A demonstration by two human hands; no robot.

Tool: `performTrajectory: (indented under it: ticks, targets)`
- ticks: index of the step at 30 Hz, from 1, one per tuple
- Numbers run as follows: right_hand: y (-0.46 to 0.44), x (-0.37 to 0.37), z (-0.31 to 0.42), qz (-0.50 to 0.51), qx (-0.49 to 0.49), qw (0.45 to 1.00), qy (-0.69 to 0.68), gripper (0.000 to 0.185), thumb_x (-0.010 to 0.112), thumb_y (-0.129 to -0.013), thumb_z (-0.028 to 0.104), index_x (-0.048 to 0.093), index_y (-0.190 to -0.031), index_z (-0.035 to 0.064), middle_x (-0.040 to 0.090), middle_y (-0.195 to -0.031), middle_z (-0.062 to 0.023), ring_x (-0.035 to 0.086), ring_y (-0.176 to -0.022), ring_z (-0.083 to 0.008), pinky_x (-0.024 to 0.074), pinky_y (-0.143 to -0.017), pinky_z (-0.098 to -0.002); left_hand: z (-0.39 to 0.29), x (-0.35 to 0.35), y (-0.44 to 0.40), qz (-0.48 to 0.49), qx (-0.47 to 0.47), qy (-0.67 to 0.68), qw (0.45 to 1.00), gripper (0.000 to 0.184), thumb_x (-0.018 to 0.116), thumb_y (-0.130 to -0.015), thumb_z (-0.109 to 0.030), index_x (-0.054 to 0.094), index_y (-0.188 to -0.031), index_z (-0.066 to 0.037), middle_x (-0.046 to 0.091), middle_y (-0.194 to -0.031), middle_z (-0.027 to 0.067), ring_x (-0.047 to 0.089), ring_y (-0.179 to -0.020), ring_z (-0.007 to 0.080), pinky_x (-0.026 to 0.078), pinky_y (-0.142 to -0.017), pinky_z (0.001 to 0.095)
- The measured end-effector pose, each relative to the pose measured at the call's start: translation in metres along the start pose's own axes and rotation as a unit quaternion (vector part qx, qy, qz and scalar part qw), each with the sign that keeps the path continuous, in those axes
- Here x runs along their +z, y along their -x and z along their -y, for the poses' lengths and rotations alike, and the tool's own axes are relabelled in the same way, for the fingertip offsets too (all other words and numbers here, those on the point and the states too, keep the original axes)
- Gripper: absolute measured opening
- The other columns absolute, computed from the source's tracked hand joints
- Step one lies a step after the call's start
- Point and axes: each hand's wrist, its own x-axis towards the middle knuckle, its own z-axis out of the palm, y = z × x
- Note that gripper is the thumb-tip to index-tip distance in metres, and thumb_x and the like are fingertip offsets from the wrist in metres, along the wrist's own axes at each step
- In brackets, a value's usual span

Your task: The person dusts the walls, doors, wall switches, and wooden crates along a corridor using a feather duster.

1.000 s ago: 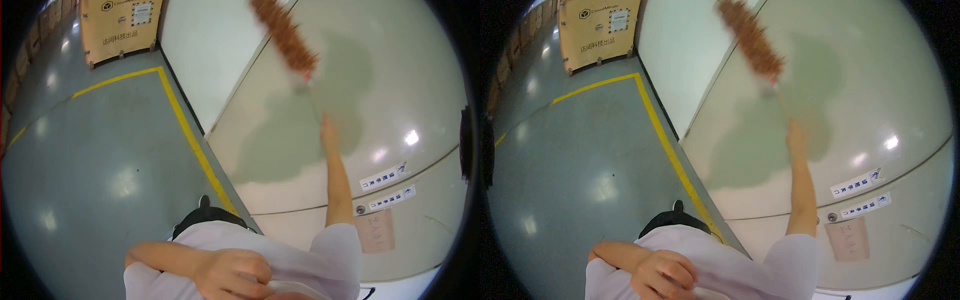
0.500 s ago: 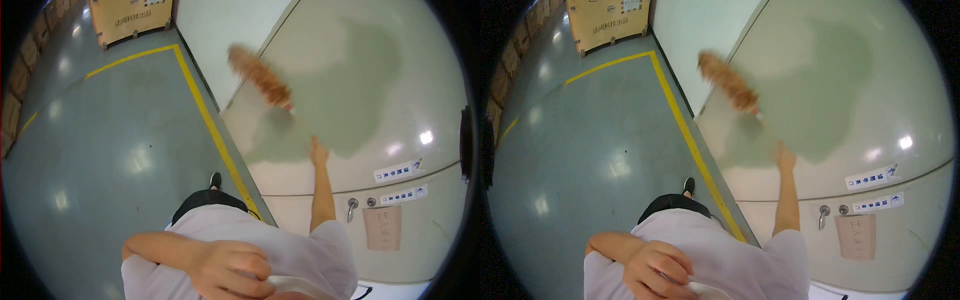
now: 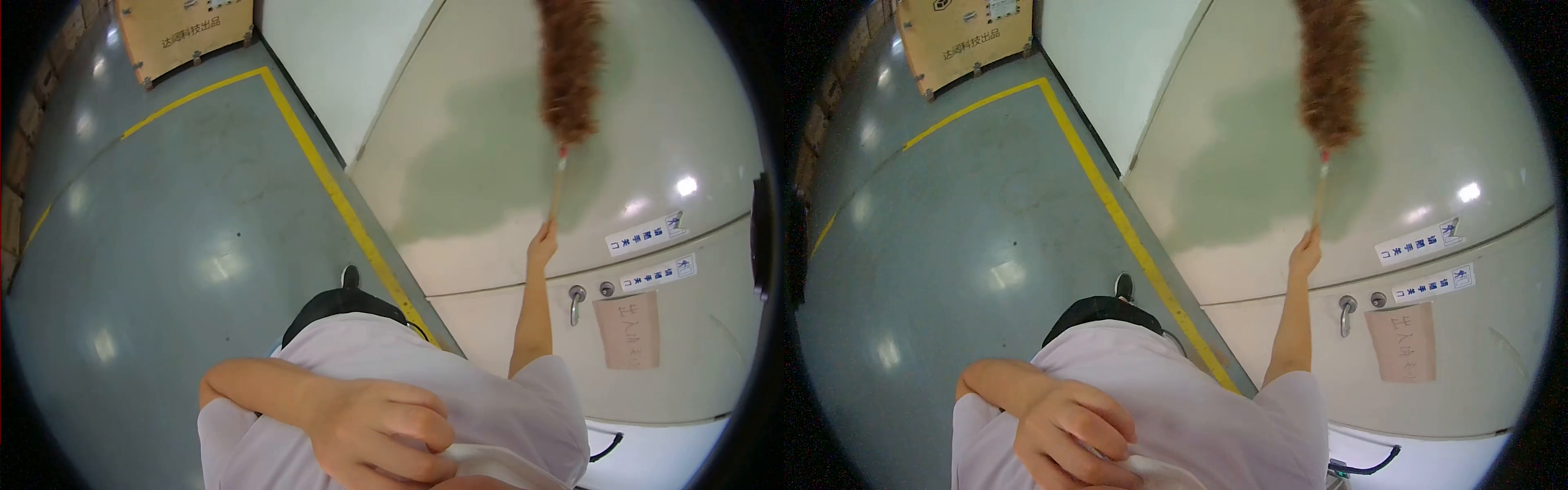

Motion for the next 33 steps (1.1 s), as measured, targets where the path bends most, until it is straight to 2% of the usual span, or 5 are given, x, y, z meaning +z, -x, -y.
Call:
performTrajectory:
  ticks: [2,12,20,26,33]
  targets:
    - [0.04,0.022,-0.045,-0.011,-0.137,0.99,0.015,0.031,0.047,-0.087,0.018,0.05,-0.115,0.0056,0.06,-0.083,-0.0212,0.058,-0.073,-0.0364,0.0465,-0.063,-0.0404,-0.005,0.0,-0.001,-0.001,0.001,-0.005,1.0,0.022,0.048,-0.082,-0.01,0.049,-0.06,-0.009,0.056,-0.074,0.0093,0.044,-0.068,0.0229,0.04,-0.055,0.0295]
    - [0.095,0.045,-0.042,0.374,-0.135,0.85,0.345,0.014,0.049,-0.081,0.021,0.058,-0.086,0.0109,0.062,-0.075,-0.0143,0.061,-0.071,-0.0308,0.0476,-0.062,-0.0422,-0.036,-0.001,0.007,0.041,0.036,-0.044,0.998,0.02,0.048,-0.083,-0.011,0.054,-0.064,-0.008,0.057,-0.076,0.0101,0.046,-0.069,0.024,0.04,-0.056,0.0311]
    - [-0.015,0.03,0.092,0.077,-0.157,0.984,0.03,0.027,0.045,-0.086,0.03,0.059,-0.098,0.0109,0.06,-0.076,-0.0152,0.059,-0.071,-0.0317,0.0448,-0.062,-0.0405,-0.029,-0.02,0.014,0.039,0.073,-0.048,0.995,0.021,0.048,-0.085,-0.015,0.054,-0.066,-0.008,0.056,-0.081,0.0109,0.047,-0.071,0.0264,0.04,-0.056,0.0336]
    - [-0.156,0.03,0.227,-0.036,-0.167,0.968,-0.182,0.033,0.045,-0.088,0.018,0.049,-0.118,0.0048,0.053,-0.066,-0.0052,0.047,-0.057,-0.0124,0.0384,-0.053,-0.0263,-0.005,-0.053,0.014,0.028,0.071,-0.069,0.995,0.018,0.049,-0.085,-0.015,0.056,-0.07,-0.007,0.057,-0.082,0.0116,0.047,-0.072,0.0265,0.041,-0.057,0.0341]
    - [-0.254,0.116,0.278,-0.074,-0.204,0.963,-0.159,0.035,0.044,-0.088,0.018,0.047,-0.121,0.0064,0.055,-0.066,-0.0096,0.048,-0.055,-0.02,0.0403,-0.054,-0.0318,0.03,-0.102,0.005,0.05,0.022,-0.103,0.993,0.017,0.046,-0.084,-0.011,0.052,-0.07,-0.005,0.058,-0.082,0.0136,0.047,-0.076,0.0258,0.044,-0.062,0.0348]
